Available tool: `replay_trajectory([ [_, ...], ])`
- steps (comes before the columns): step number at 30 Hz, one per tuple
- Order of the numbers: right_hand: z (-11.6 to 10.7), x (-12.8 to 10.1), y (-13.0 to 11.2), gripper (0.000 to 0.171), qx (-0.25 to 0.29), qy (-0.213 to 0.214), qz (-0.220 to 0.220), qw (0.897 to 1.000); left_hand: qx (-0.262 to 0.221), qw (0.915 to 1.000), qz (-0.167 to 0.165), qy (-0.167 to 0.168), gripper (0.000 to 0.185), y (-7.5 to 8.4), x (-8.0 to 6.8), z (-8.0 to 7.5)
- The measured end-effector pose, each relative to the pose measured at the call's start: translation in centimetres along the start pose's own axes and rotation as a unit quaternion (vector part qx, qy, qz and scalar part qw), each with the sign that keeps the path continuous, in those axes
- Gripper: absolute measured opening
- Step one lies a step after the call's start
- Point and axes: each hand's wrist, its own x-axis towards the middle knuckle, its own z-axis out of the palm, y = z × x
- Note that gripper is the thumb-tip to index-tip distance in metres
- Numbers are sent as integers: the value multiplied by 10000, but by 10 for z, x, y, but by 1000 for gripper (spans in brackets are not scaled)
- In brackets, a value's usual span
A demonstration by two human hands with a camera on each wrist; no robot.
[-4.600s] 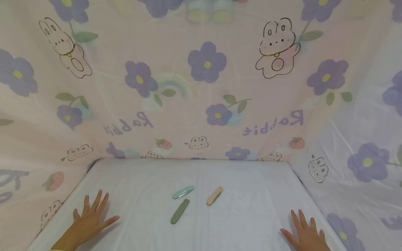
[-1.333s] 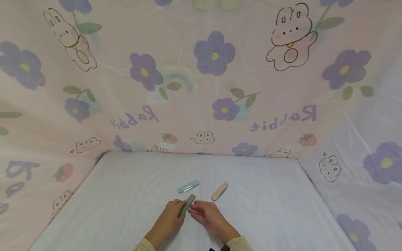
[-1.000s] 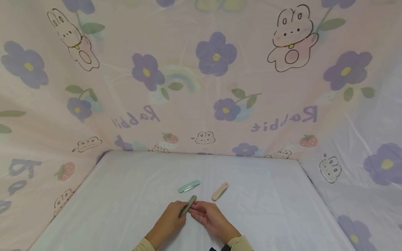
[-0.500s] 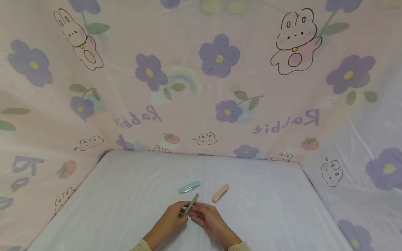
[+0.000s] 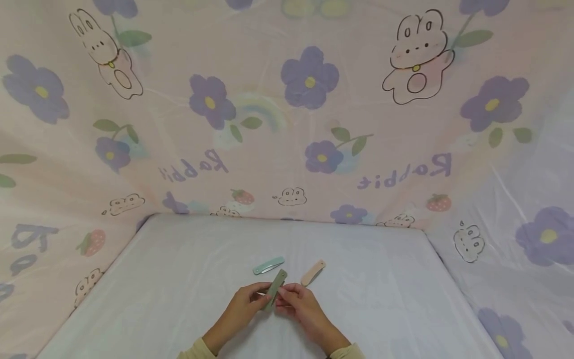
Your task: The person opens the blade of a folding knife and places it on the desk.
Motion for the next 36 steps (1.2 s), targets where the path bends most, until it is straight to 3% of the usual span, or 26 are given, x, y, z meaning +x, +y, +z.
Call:
replay_trajectory([
  [7, 2, -6, -3, 25, -294, -63, 59, 9995, -903, 9954, -304, -122, 30, 7, -1, 3],
  [20, 0, -3, 0, 19, -545, 200, -64, 9983, -1503, 9873, -455, -239, 30, 10, -2, 6],
  [26, -3, -5, 3, 20, -737, 261, -155, 9968, -1660, 9846, -481, -263, 29, 29, -10, 1],
  [33, -8, -9, 3, 18, -874, 157, -78, 9960, -1473, 9877, -461, -252, 29, 3, -5, 6],
  [36, -11, -10, 2, 18, -972, 187, -57, 9951, -1471, 9878, -436, -258, 29, 2, -5, 4],
])
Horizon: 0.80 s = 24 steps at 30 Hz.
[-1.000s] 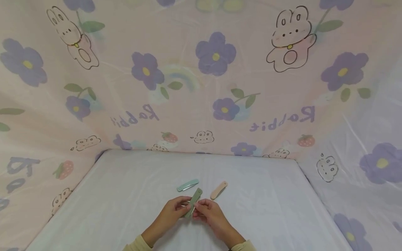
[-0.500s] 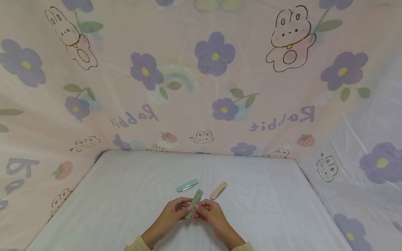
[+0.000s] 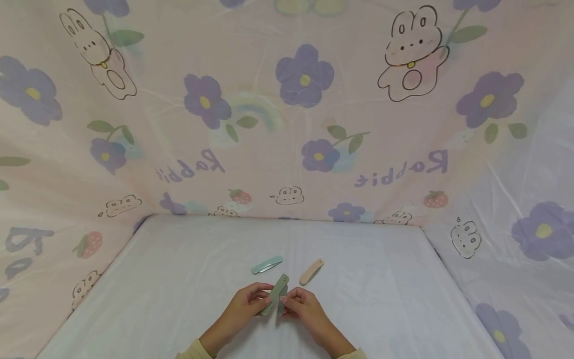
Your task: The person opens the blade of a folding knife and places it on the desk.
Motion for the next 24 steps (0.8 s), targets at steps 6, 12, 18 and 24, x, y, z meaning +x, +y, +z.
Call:
replay_trajectory([
  [6, -6, -2, 0, 21, -207, 81, 48, 9997, 49, 9999, 58, -111, 30, 3, -1, -3],
  [12, -12, -4, 2, 26, -245, 94, 114, 9996, 110, 9997, 9, -236, 31, -3, 0, -7],
  [18, -17, -5, 5, 33, -308, 98, 197, 9993, 245, 9991, 40, -334, 30, -3, -1, -10],
  [24, -21, -8, 4, 33, -471, 176, 226, 9985, 525, 9981, 81, -325, 28, -1, -4, -12],
])
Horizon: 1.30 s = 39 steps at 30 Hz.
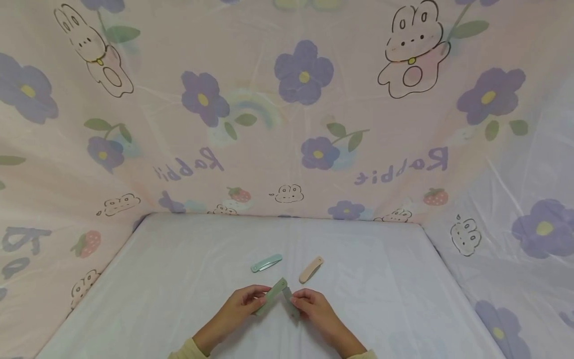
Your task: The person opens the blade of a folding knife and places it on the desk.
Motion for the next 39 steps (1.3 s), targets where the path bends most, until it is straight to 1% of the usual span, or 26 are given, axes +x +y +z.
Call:
replay_trajectory([
  [8, -5, -3, -3, 34, -104, 54, 27, 9999, 340, 9994, -79, -1, 26, 2, -2, -2],
  [13, -7, -5, -2, 35, -182, 30, -77, 9998, 562, 9984, -50, -86, 26, 2, -3, -4],
  [17, -10, -6, 0, 35, -357, 71, -184, 9992, 747, 9971, 25, -160, 25, 1, -3, -7],
  [20, -12, -6, 0, 34, -421, 104, -181, 9989, 768, 9968, 9, -234, 25, 2, -4, -8],
  [24, -14, -8, -2, 34, -455, 120, -161, 9988, 616, 9974, -117, -345, 24, 4, -6, -9],
  [27, -15, -9, -4, 35, -517, 129, -170, 9984, 496, 9978, -180, -390, 22, 2, -7, -9],
  [30, -15, -11, -6, 35, -563, 128, -178, 9982, 512, 9976, -213, -424, 22, 0, -7, -9],
  [34, -18, -12, -4, 35, -600, 53, -201, 9980, 725, 9960, -131, -513, 21, -1, -7, -10],
  [39, -22, -14, -1, 36, -734, -158, -149, 9971, 1037, 9926, -4, -625, 20, -2, -9, -10],
])
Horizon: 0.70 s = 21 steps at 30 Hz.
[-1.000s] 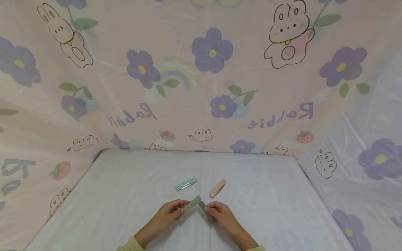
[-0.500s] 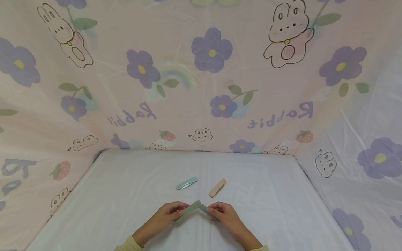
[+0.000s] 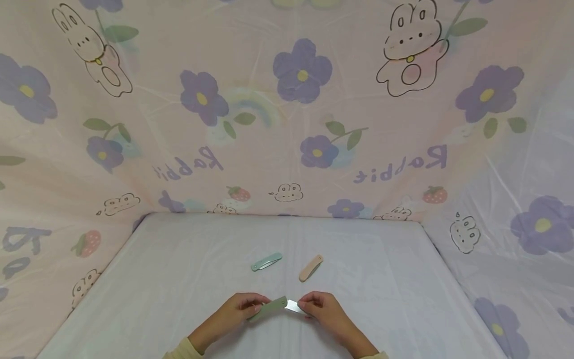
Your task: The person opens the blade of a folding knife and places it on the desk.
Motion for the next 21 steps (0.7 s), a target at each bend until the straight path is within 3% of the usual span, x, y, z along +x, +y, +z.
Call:
replay_trajectory([
  [8, -3, -5, -1, 29, -167, -450, -15, 9988, 618, 9978, 108, -197, 18, -2, -2, -1],
  [14, -3, -8, 0, 27, -128, -731, -10, 9972, 751, 9956, 287, -483, 19, -5, -4, 0],
  [21, -3, -9, 1, 27, -239, -767, 117, 9967, 706, 9957, 225, -558, 20, -4, -6, 1],
])
